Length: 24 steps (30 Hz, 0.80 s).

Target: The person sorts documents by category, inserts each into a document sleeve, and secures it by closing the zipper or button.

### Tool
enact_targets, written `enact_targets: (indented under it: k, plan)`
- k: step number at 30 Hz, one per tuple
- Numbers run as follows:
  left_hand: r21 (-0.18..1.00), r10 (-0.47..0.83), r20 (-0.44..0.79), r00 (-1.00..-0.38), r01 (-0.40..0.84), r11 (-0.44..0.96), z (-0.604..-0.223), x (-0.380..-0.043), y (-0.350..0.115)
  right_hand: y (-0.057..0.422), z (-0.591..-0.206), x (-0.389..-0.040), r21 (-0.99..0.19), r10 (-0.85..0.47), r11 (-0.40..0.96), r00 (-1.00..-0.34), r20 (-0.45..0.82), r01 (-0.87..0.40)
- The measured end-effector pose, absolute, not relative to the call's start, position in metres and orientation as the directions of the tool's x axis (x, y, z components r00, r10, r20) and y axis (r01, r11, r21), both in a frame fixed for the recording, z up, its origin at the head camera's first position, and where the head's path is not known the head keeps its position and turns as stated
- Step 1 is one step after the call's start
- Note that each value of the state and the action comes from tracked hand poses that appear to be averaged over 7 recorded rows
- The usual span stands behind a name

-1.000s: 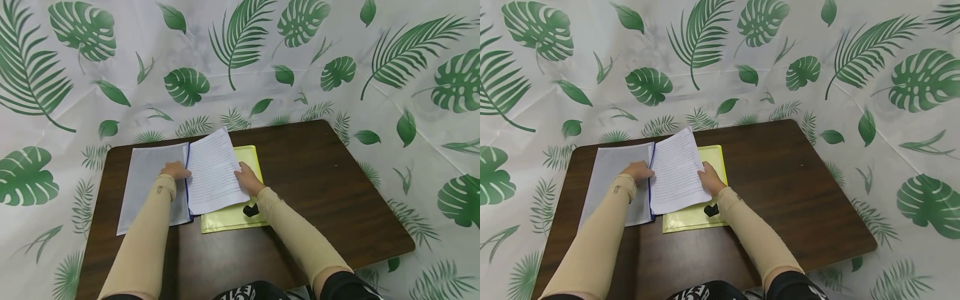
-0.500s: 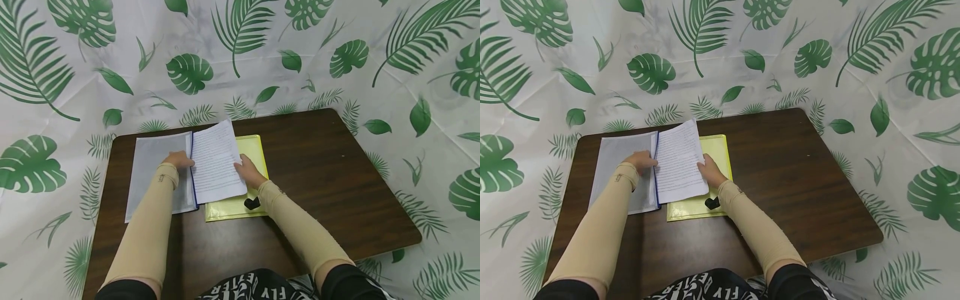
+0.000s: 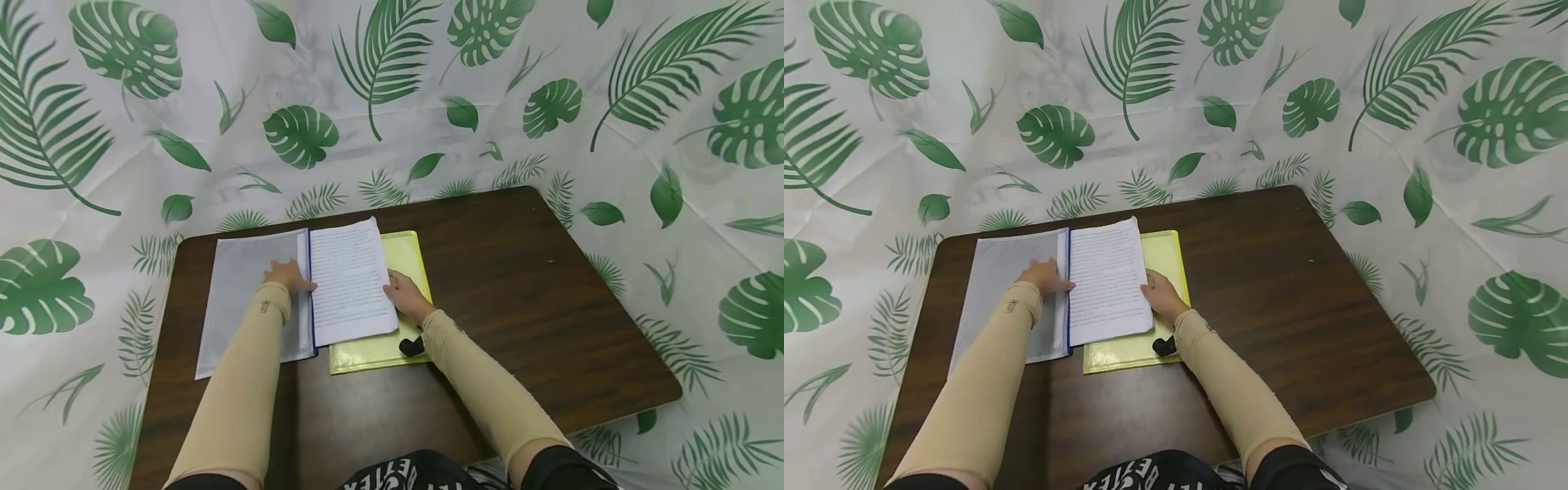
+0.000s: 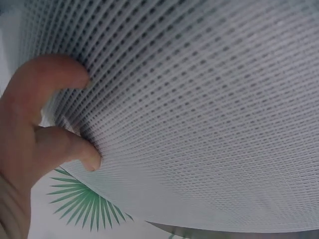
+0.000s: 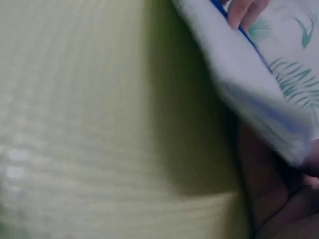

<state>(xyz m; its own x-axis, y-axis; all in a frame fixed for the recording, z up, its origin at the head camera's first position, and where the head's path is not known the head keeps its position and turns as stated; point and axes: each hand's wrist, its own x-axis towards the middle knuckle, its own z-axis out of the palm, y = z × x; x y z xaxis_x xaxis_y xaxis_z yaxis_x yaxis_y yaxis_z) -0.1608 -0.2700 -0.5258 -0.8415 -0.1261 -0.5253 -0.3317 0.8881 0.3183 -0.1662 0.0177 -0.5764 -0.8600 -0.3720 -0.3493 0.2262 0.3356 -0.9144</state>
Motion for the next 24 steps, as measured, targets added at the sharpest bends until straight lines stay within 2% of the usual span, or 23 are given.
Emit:
enact_targets:
  k: [5, 13, 24]
  plan:
    - [0.306, -0.141, -0.493, -0.858, -0.323, 0.895, -0.528, -0.159, -0.267, 0.018, -0.577, -0.163, -0.93, -0.384, 0.32, -0.873, -0.303, 0.181]
    - [0.277, -0.128, -0.556, -0.821, -0.328, 0.903, -0.521, -0.151, -0.267, 0.007, -0.578, -0.153, -0.925, -0.421, 0.362, -0.866, -0.27, 0.112]
    - [0.311, -0.089, -0.583, -0.808, -0.323, 0.894, -0.517, -0.156, -0.27, 0.006, -0.58, -0.151, -0.947, -0.445, 0.31, -0.868, -0.219, 0.08]
